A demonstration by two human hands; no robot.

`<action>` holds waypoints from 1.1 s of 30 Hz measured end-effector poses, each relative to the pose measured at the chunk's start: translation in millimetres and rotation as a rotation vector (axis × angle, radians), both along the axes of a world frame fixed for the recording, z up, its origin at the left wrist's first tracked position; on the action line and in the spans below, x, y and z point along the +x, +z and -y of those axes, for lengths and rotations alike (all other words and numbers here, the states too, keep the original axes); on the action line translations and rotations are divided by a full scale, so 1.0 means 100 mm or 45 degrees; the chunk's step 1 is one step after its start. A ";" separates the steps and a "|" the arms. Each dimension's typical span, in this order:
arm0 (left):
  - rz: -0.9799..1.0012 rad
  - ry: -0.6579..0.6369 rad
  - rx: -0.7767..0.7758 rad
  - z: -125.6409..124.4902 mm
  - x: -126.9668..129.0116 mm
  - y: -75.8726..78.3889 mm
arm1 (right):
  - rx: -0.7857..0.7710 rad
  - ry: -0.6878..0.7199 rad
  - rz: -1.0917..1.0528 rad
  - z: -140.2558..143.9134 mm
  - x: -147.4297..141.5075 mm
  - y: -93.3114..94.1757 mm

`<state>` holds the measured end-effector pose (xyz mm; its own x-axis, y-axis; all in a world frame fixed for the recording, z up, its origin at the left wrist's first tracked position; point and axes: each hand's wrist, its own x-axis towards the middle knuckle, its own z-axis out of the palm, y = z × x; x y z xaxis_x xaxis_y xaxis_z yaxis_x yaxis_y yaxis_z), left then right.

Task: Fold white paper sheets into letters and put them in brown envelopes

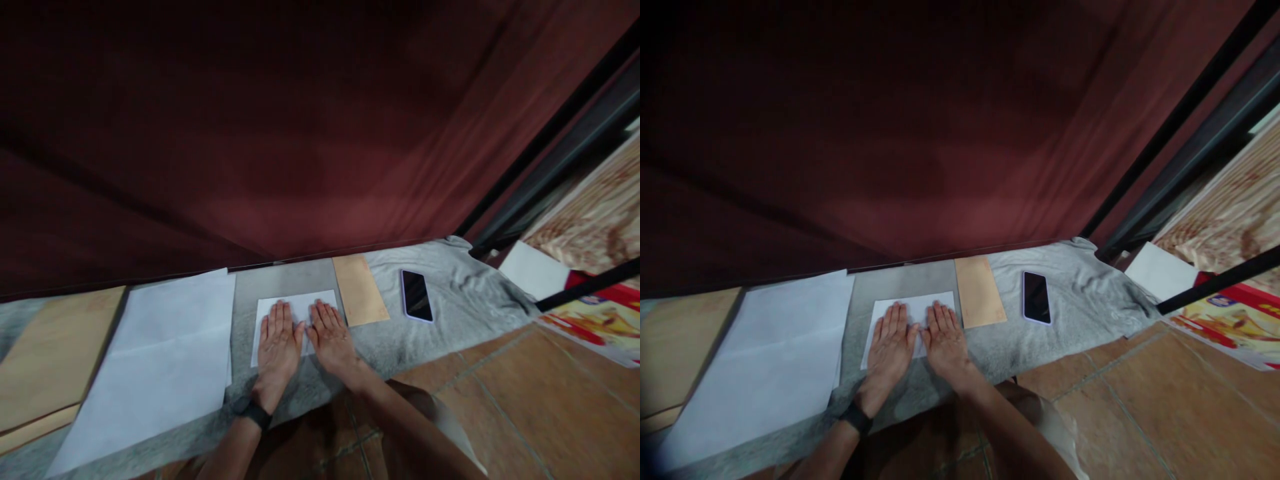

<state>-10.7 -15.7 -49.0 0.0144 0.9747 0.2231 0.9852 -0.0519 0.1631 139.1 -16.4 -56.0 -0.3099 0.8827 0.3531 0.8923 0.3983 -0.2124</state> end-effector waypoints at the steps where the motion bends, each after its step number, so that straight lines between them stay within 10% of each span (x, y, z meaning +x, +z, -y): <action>1: -0.004 0.032 0.002 0.01 -0.02 -0.01 | 0.001 -0.030 0.000 -0.01 0.02 -0.01; 16: 0.047 0.181 0.075 0.14 -0.14 0.01 | -0.090 -0.040 -0.031 0.01 0.17 0.10; 24: 0.052 -0.082 0.029 0.07 0.03 0.07 | -0.137 0.116 -0.013 -0.02 -0.06 0.10; 33: -0.003 0.114 0.020 0.02 -0.04 0.00 | -0.100 -0.013 0.049 -0.10 -0.03 0.05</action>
<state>-15.0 -18.0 -49.3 -0.0719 0.9685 0.2383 0.9864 0.0337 0.1608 136.1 -6.2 -51.1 -0.3130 0.9104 0.2706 0.9043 0.3728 -0.2081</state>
